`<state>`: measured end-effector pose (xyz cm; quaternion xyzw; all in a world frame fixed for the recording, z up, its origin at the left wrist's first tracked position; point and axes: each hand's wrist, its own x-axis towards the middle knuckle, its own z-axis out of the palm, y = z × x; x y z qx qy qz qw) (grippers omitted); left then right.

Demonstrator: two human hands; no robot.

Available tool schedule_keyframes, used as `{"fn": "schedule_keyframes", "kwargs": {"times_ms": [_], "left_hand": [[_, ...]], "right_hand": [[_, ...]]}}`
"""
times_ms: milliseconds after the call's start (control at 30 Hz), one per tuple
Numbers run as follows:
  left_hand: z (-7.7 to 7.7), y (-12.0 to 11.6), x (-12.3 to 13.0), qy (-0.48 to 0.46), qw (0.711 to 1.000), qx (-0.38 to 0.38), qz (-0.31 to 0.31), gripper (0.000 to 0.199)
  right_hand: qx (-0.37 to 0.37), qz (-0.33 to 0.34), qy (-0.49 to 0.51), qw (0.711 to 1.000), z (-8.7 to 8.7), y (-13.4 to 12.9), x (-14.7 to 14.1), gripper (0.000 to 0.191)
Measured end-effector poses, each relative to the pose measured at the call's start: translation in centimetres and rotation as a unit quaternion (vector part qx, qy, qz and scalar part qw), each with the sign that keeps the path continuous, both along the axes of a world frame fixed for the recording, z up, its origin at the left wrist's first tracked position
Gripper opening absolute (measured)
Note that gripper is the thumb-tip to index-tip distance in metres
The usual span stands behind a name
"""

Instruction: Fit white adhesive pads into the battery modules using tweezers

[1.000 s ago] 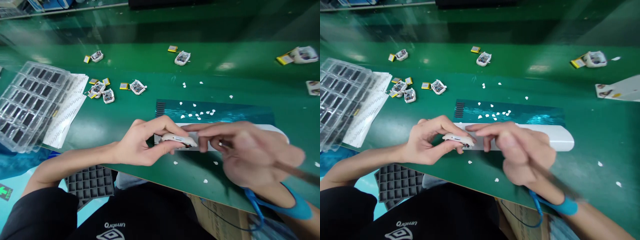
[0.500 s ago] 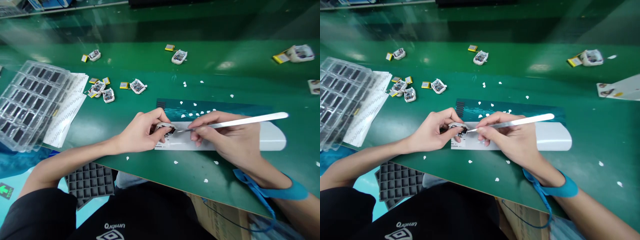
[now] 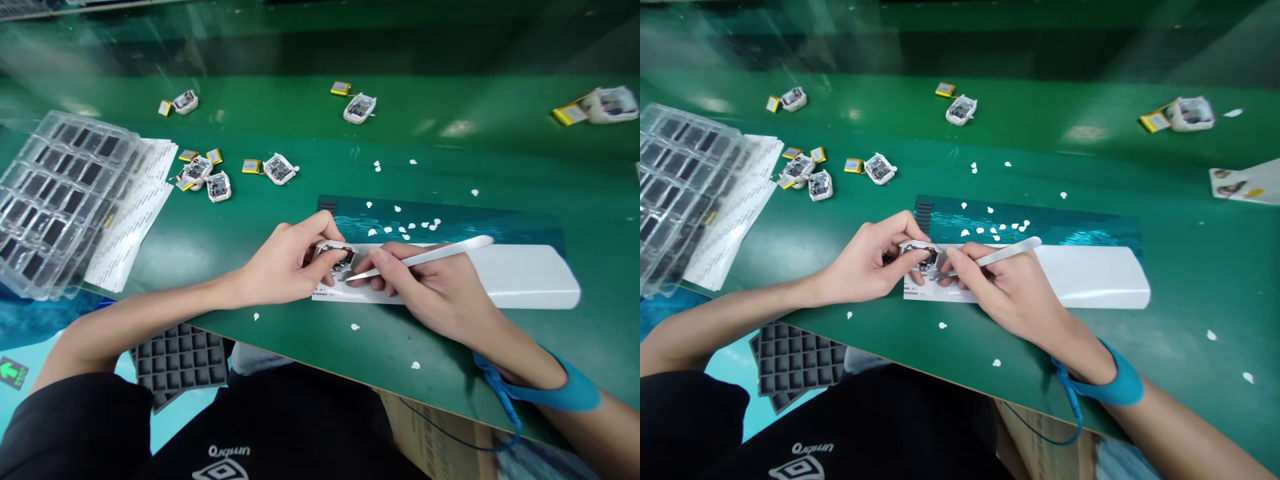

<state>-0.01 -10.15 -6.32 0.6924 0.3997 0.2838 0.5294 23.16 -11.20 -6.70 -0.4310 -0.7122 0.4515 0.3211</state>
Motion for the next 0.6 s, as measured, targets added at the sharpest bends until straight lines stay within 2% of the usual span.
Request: {"fn": "schedule_keyframes", "kwargs": {"times_ms": [233, 367, 600], "left_hand": [[0.2, 0.1, -0.1, -0.001, 1.0, 0.002, -0.005, 0.011], [0.1, 0.1, -0.1, -0.006, 1.0, -0.01, 0.001, 0.011], [-0.3, 0.8, -0.1, -0.074, 0.989, -0.128, 0.013, 0.018]], "right_hand": [[-0.021, 0.017, 0.006, 1.0, 0.1, 0.4, 0.0, 0.058], [-0.066, 0.035, 0.013, 0.997, 0.0, 0.7, 0.2, 0.057], [-0.107, 0.005, 0.033, 0.994, 0.5, 1.0, 0.5, 0.067]]}}
